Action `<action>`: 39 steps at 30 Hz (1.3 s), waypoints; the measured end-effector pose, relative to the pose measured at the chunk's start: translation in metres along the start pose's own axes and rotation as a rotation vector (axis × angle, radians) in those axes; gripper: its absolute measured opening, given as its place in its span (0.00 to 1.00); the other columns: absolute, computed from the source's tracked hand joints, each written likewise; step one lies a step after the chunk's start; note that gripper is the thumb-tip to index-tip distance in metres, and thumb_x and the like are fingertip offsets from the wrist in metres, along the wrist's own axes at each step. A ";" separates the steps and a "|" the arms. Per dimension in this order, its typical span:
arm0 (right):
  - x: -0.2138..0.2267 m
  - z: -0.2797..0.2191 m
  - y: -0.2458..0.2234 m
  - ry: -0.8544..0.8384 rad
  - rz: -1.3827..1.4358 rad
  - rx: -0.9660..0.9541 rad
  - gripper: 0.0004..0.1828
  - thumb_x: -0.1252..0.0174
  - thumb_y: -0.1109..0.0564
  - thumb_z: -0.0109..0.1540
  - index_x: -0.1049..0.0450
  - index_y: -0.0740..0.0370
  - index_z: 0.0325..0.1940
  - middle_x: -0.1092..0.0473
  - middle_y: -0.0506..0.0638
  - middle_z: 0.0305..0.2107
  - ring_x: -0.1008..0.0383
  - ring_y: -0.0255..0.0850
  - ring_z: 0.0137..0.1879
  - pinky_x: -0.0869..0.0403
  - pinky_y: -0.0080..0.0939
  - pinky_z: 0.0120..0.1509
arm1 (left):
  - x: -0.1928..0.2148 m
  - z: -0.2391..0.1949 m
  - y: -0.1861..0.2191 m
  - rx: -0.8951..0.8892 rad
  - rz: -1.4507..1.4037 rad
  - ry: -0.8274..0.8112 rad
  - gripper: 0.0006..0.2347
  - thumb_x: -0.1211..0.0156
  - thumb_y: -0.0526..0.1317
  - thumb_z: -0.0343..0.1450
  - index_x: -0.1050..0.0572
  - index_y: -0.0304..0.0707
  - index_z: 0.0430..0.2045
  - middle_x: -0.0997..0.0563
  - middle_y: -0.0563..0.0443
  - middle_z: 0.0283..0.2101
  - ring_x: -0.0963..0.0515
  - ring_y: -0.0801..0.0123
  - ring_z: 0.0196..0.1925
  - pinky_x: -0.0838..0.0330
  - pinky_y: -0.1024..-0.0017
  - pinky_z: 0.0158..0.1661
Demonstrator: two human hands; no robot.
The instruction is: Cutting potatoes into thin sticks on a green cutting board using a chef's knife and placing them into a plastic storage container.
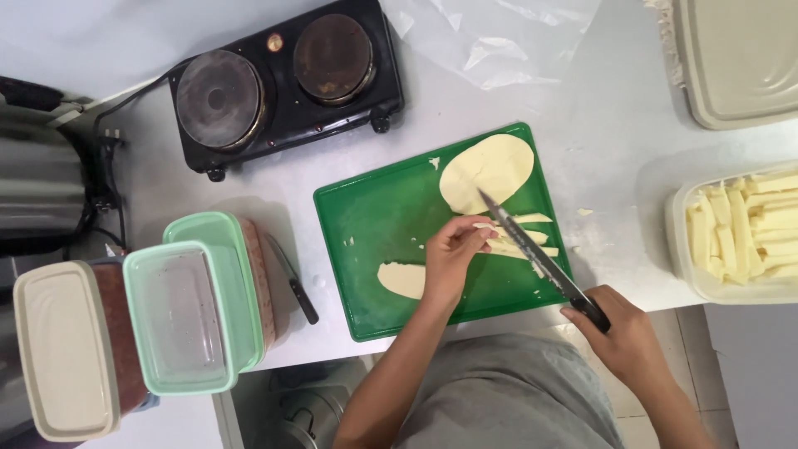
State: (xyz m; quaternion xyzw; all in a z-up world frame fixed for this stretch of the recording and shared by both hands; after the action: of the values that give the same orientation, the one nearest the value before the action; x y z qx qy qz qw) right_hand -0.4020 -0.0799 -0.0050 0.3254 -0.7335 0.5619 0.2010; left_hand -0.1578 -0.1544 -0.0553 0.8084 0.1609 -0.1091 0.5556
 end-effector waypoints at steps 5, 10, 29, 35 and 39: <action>0.004 -0.008 0.016 0.030 0.064 -0.098 0.16 0.33 0.50 0.58 0.25 0.65 0.38 0.31 0.55 0.25 0.33 0.48 0.25 0.31 0.46 0.32 | -0.015 -0.004 0.030 -0.216 0.437 -0.033 0.06 0.36 0.31 0.72 0.21 0.32 0.42 0.17 0.48 0.41 0.17 0.68 0.41 0.23 0.73 0.41; 0.005 -0.009 0.021 0.043 0.077 -0.111 0.16 0.33 0.50 0.58 0.24 0.65 0.39 0.30 0.54 0.26 0.33 0.46 0.25 0.31 0.45 0.32 | -0.049 -0.034 0.046 -0.716 1.353 -0.194 0.11 0.37 0.32 0.68 0.21 0.35 0.45 0.19 0.47 0.42 0.20 0.56 0.48 0.30 0.59 0.48; -0.085 0.013 -0.100 -0.261 -0.651 0.538 0.18 0.45 0.41 0.64 0.36 0.58 0.36 0.31 0.51 0.22 0.24 0.47 0.24 0.27 0.47 0.23 | 0.124 -0.120 0.070 -0.644 1.392 0.393 0.19 0.49 0.23 0.70 0.26 0.33 0.56 0.25 0.43 0.61 0.27 0.53 0.66 0.34 0.59 0.60; -0.088 0.023 -0.122 -0.321 -0.786 0.593 0.18 0.46 0.41 0.63 0.36 0.58 0.36 0.32 0.50 0.21 0.24 0.44 0.23 0.27 0.46 0.23 | 0.125 -0.114 0.065 -0.613 1.304 0.339 0.20 0.47 0.23 0.68 0.23 0.34 0.54 0.22 0.46 0.60 0.23 0.55 0.65 0.34 0.61 0.58; -0.091 0.026 -0.123 -0.390 -0.856 0.557 0.18 0.49 0.41 0.65 0.36 0.58 0.36 0.32 0.49 0.20 0.24 0.44 0.22 0.26 0.45 0.22 | 0.125 -0.112 0.067 -0.618 1.224 0.332 0.19 0.48 0.21 0.67 0.23 0.32 0.52 0.22 0.44 0.58 0.23 0.53 0.64 0.31 0.59 0.60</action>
State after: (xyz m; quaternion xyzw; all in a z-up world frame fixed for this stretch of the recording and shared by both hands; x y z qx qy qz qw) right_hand -0.2489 -0.1014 0.0129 0.7342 -0.3826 0.5319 0.1781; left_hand -0.0168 -0.0542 -0.0015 0.5649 -0.2165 0.3985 0.6893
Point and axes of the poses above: each hand's wrist, its own z-axis towards the middle knuckle, its own x-axis out of the back of the hand, y = z × x, the point moved 9 cm from there along z, towards the middle knuckle
